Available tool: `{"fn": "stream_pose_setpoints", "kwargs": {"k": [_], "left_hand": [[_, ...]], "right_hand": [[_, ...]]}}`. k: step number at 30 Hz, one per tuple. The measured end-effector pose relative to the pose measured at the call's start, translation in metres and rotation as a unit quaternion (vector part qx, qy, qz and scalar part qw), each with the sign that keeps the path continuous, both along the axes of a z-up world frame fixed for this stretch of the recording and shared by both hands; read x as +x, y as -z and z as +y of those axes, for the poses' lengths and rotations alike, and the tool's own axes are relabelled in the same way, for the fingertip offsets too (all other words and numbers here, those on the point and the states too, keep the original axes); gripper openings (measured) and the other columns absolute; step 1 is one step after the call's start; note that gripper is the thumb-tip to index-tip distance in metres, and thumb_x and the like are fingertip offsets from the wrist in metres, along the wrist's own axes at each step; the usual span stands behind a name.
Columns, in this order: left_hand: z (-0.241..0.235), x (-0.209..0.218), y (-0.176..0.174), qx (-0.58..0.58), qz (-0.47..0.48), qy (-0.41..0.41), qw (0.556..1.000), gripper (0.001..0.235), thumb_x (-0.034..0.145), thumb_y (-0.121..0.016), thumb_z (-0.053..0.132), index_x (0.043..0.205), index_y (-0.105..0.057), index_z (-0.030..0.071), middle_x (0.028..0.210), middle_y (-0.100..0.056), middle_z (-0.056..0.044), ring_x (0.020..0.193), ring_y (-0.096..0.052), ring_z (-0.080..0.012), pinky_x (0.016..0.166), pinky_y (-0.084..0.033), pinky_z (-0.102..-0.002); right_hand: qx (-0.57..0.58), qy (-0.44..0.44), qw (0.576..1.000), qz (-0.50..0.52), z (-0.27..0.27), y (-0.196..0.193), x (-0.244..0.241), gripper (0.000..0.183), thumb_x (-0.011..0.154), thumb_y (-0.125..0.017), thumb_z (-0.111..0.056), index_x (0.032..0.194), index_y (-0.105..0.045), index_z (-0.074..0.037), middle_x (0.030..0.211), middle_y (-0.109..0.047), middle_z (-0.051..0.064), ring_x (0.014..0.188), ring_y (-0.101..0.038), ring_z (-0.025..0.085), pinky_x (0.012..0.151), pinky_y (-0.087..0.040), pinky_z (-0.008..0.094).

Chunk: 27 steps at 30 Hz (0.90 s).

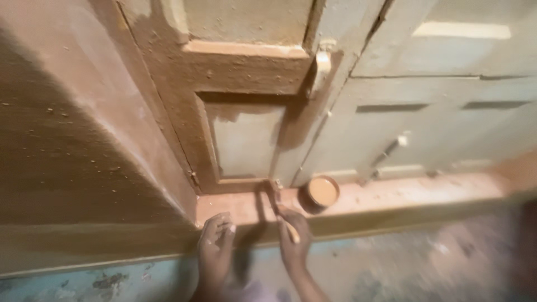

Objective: The person paints a wooden door frame and adjacent wall section with a light brown paint using a brush. They repeatedly dip the brush into a small container and apply paint to the vertical and horizontal edges of the door frame.

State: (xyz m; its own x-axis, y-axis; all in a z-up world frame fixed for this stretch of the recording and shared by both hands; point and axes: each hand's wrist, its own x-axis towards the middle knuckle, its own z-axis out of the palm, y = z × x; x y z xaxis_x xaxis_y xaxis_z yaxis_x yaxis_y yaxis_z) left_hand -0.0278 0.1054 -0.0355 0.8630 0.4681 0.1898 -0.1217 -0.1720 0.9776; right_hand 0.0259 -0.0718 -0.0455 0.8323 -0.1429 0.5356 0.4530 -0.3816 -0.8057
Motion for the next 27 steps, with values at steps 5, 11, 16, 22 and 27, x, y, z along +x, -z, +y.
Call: {"fn": "stream_pose_setpoints", "kwargs": {"k": [5,11,16,22,27], "left_hand": [[0.004,0.009,-0.036,0.044,-0.014,-0.022,0.999,0.032,0.092,-0.065,0.010,0.124,-0.066,0.003,0.122,-0.069,-0.009,0.106,-0.068,-0.0177,0.093,-0.055,-0.031],[0.010,0.014,-0.080,0.024,-0.090,-0.038,0.995,0.033,0.094,-0.062,0.008,0.127,-0.065,0.006,0.130,-0.067,-0.008,0.114,-0.067,-0.0175,0.093,-0.057,-0.031],[0.018,0.011,-0.079,0.019,-0.097,-0.060,0.993,0.032,0.094,-0.064,0.008,0.126,-0.066,0.007,0.127,-0.069,-0.007,0.111,-0.069,-0.0171,0.093,-0.058,-0.030],[0.025,0.007,-0.065,-0.040,-0.097,-0.068,0.992,0.030,0.093,-0.064,0.008,0.123,-0.066,0.005,0.127,-0.068,-0.008,0.111,-0.068,-0.0175,0.092,-0.057,-0.031],[0.027,0.008,-0.069,0.013,-0.114,-0.076,0.990,0.026,0.093,-0.064,0.008,0.119,-0.068,0.004,0.130,-0.068,-0.009,0.113,-0.068,-0.0184,0.097,-0.057,-0.032]], "right_hand": [[-0.040,-0.027,0.991,-0.123,-0.001,-0.068,-0.005,0.015,0.084,-0.078,-0.005,0.099,-0.076,-0.005,0.112,-0.074,0.018,0.102,-0.075,0.025,0.084,-0.061,0.033],[-0.212,-0.060,0.915,-0.337,0.016,-0.117,0.020,0.023,0.087,-0.074,-0.007,0.110,-0.078,-0.010,0.125,-0.067,0.023,0.114,-0.069,0.035,0.096,-0.060,0.040],[-0.266,-0.179,0.900,-0.297,0.036,-0.097,0.020,0.028,0.088,-0.073,-0.005,0.115,-0.077,-0.009,0.128,-0.066,0.025,0.115,-0.068,0.040,0.092,-0.060,0.043],[-0.232,-0.189,0.925,-0.235,0.038,-0.101,0.015,0.031,0.081,-0.073,-0.001,0.111,-0.078,-0.008,0.124,-0.069,0.024,0.110,-0.072,0.037,0.084,-0.062,0.041],[-0.179,-0.117,0.931,-0.295,0.030,-0.154,0.029,0.029,0.082,-0.083,0.000,0.109,-0.077,-0.008,0.118,-0.072,0.020,0.098,-0.074,0.027,0.075,-0.059,0.034]]}}
